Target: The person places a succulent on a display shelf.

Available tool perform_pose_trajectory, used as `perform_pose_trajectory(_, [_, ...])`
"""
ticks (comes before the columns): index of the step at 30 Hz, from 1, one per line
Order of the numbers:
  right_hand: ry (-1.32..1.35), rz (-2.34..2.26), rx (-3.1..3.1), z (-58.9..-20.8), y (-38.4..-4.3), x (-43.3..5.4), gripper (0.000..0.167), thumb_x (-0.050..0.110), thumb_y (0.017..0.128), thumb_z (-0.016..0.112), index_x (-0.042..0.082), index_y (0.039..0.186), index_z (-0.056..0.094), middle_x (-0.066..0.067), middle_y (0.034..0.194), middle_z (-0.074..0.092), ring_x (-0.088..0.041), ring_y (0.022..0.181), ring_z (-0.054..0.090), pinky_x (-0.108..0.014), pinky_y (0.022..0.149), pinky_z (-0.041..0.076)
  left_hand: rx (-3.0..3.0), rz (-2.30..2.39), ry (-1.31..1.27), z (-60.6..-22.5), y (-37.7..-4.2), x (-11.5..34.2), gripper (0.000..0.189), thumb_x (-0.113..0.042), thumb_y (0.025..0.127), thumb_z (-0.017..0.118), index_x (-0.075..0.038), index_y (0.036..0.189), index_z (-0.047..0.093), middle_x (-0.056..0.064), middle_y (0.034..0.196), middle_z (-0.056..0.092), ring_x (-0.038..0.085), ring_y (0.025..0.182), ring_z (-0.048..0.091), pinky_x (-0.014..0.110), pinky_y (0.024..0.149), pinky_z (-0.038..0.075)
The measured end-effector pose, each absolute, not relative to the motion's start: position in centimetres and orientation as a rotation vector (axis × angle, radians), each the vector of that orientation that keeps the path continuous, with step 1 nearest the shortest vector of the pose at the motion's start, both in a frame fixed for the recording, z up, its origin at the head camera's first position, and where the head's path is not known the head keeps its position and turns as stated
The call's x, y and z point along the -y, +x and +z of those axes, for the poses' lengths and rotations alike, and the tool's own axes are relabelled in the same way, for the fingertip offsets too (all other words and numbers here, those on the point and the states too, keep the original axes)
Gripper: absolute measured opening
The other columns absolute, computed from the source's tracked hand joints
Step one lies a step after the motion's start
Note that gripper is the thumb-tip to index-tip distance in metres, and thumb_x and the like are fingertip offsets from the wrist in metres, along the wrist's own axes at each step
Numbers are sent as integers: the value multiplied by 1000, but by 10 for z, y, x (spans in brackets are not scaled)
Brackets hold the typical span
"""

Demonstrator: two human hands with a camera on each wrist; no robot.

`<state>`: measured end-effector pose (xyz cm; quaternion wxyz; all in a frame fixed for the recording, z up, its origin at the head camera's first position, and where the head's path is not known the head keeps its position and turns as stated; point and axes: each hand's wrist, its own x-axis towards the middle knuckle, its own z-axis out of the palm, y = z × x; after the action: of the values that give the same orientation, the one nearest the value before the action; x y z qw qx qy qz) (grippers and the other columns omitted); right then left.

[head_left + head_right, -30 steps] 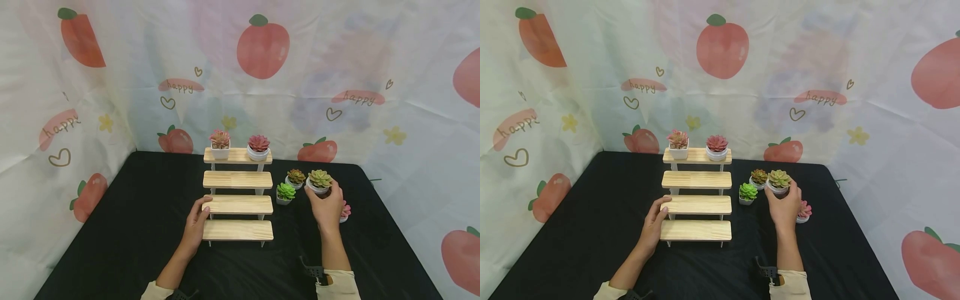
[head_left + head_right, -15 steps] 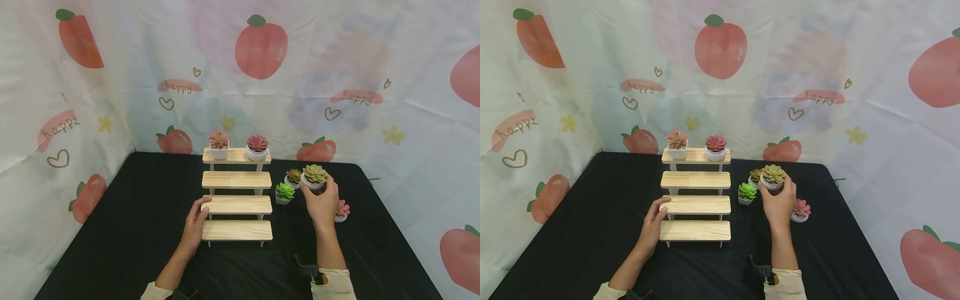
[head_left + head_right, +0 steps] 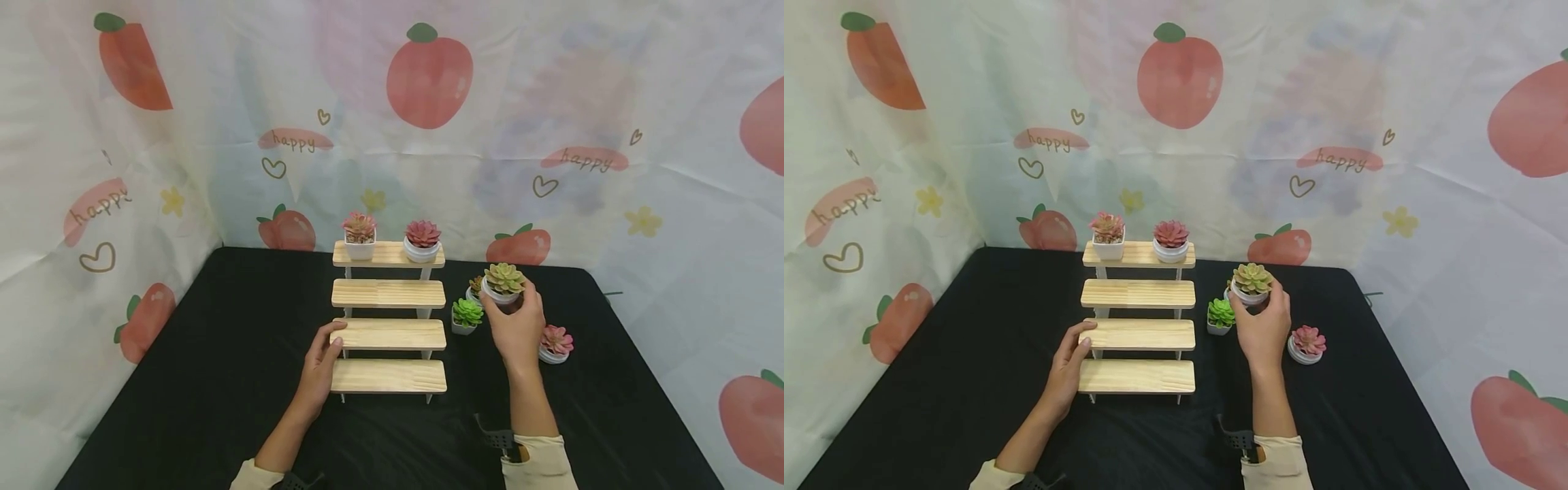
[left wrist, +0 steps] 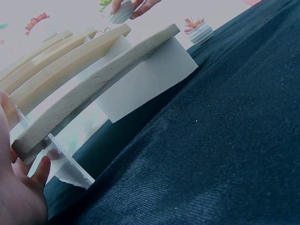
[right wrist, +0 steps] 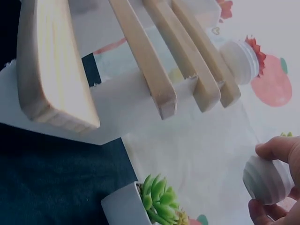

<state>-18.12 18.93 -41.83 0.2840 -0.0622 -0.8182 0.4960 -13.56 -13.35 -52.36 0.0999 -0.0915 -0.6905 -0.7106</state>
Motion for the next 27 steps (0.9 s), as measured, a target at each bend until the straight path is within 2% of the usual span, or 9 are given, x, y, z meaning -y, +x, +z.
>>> perform_pose_trajectory(3, [-161, 1336, 2178, -417, -182, -185, 67, 14, 89, 82, -2, 145, 50, -25, 127, 51, -38, 122, 57, -53, 100, 47, 2039, -2103, -271, -523, -136, 133, 30, -20, 112, 48, -15, 141, 55, 9, 158, 40, 26, 141, 38, 42, 112, 29])
perform_pose_trajectory(8, [-161, 1347, 2173, -414, -184, -177, 66, 13, 89, 82, -2, 144, 50, -23, 126, 51, -34, 116, 58, -49, 96, 47, 2035, -2067, -278, -524, -136, 132, 30, -20, 113, 44, -12, 140, 55, 10, 156, 42, 25, 144, 35, 54, 114, 23])
perform_pose_trajectory(12, [-145, 1347, 2182, -413, -186, -174, 66, 14, 89, 83, -1, 144, 50, -22, 125, 51, -32, 111, 57, -49, 90, 46, 2025, -2062, -269, -524, -136, 131, 30, -20, 113, 45, -12, 139, 56, 9, 155, 44, 25, 143, 36, 54, 114, 23])
perform_pose_trajectory(17, [-134, 1362, 2171, -411, -186, -170, 66, 13, 89, 83, -2, 144, 49, -23, 126, 50, -36, 116, 56, -53, 96, 47, 2041, -2073, -265, -524, -136, 132, 29, -22, 112, 47, -14, 139, 56, 8, 156, 43, 26, 142, 38, 51, 112, 27])
perform_pose_trajectory(22, [-99, 1399, 2161, -408, -185, -162, 67, 15, 89, 83, -1, 144, 49, -22, 128, 49, -38, 124, 55, -51, 102, 45, 2048, -2077, -252, -522, -137, 132, 29, -21, 113, 47, -13, 139, 56, 8, 155, 44, 26, 141, 39, 49, 112, 28])
perform_pose_trajectory(27, [-65, 1401, 2174, -407, -185, -153, 69, 16, 88, 84, 0, 146, 49, -23, 130, 50, -37, 123, 54, -51, 103, 45, 2057, -2085, -239, -522, -138, 133, 29, -20, 112, 47, -15, 139, 57, 7, 154, 44, 25, 141, 38, 52, 113, 27])
